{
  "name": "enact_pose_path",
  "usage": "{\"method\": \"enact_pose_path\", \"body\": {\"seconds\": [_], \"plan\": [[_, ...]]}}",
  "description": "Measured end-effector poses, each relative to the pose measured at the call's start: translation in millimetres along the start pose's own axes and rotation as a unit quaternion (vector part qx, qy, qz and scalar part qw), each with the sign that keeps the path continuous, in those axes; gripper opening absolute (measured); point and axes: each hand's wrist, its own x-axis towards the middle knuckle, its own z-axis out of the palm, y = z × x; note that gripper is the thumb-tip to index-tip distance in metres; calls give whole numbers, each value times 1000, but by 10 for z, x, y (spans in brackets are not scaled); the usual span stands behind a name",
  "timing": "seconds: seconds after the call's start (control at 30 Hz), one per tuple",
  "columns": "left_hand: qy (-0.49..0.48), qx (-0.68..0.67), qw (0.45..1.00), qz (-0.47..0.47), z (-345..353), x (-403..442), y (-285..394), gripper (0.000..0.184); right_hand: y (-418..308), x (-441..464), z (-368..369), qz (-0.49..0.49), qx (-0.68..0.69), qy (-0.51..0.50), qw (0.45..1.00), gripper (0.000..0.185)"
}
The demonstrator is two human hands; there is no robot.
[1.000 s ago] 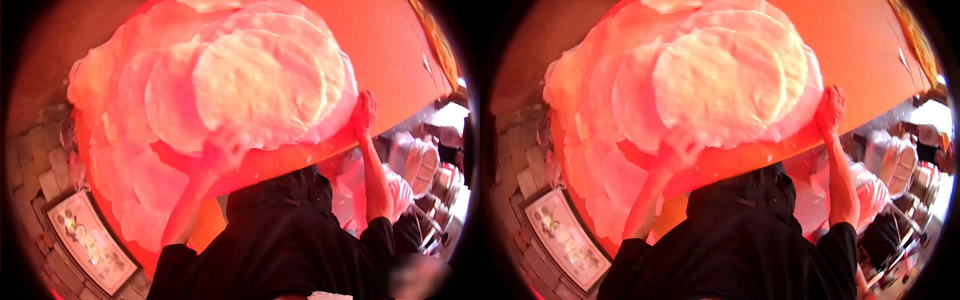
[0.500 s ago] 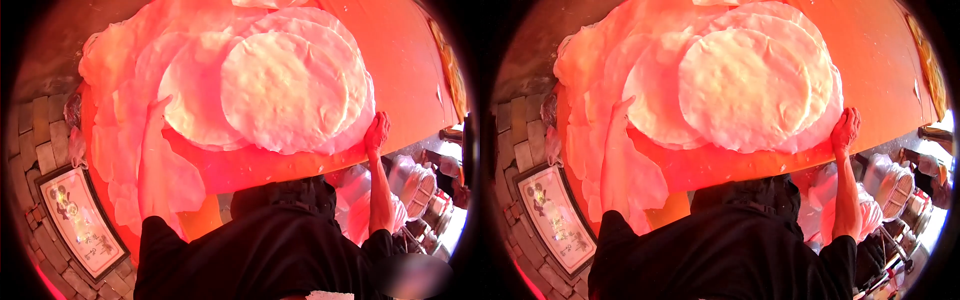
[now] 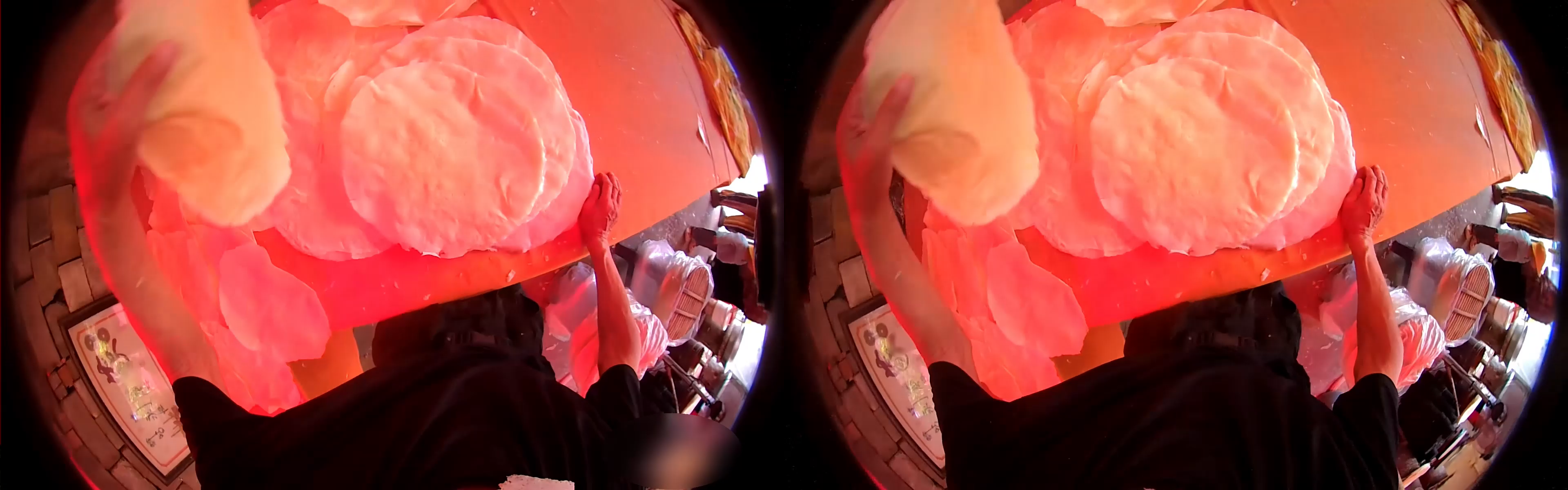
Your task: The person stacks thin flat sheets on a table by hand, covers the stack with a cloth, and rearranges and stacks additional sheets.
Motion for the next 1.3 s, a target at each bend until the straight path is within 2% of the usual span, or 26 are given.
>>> {"method": "enact_pose_path", "body": {"seconds": [0.07, 0.13, 0.23, 0.33, 0.43, 0.47, 0.53, 0.6, 0.67, 0.77, 0.8, 0.87, 0.97, 1.0, 1.13, 1.17, 1.2, 1.27, 1.3], "plan": [[-30, 136, 987, 74, 317, 97, 188, 36, 19, -1, 4, -1, 10, 6, 1000, 24], [-104, 176, 969, 143, 927, -164, 92, 37, -13, -6, -45, 4, 15, -1, 1000, 25], [-293, 125, 926, 202, 2136, -1030, -260, 40, -99, 22, -140, 18, 25, -10, 999, 25], [-394, 24, 902, 176, 2790, -1844, -362, 42, -48, 13, -90, 7, 30, -5, 1000, 25], [-374, -48, 925, 53, 2535, -1904, -330, 35, 28, -13, 6, 2, 23, 3, 1000, 24], [-319, -17, 940, 119, 2440, -1895, -630, 29, 14, -5, -11, 3, 31, -7, 999, 24], [-169, 109, 979, -1, 2198, -1784, -1086, 28, -6, -12, 7, 7, 27, -6, 1000, 24], [-10, 227, 967, -115, 1998, -1562, -1411, 28, -5, -6, 4, 10, 19, -8, 1000, 25], [9, 323, 936, -137, 1948, -1426, -1817, 29, -30, -8, -19, 15, 24, -15, 999, 26], [-40, 339, 928, -148, 1932, -1442, -2092, 35, 10, -13, 6, 14, 23, -11, 1000, 26], [-45, 344, 930, -124, 1905, -1409, -2185, 36, 26, -15, 42, 17, 20, -6, 1000, 26], [-69, 349, 931, -81, 1849, -1418, -2217, 38, -4, -9, 37, 16, 27, -3, 999, 26], [-133, 368, 912, -127, 1779, -1289, -2050, 32, -13, 12, -13, 11, 25, -7, 1000, 25], [-122, 355, 916, -142, 1728, -1305, -2138, 27, -29, 5, -25, 10, 25, -10, 1000, 25], [-36, 318, 930, -179, 1024, -1170, -2618, 17, -30, 4, 16, 18, 15, 19, 1000, 23], [7, 273, 950, -152, 793, -1067, -2557, 18, -70, 41, 7, 20, 14, 19, 1000, 23], [-52, 278, 934, -219, 512, -915, -2353, 20, -116, 59, -37, 22, 11, 14, 1000, 22], [26, 301, 953, -33, 339, -582, -1749, 13, -131, 62, -84, 13, 14, 13, 1000, 21], [20, 309, 950, 28, 118, -431, -1914, 21, -117, 50, -64, 14, 15, 14, 1000, 21]]}}
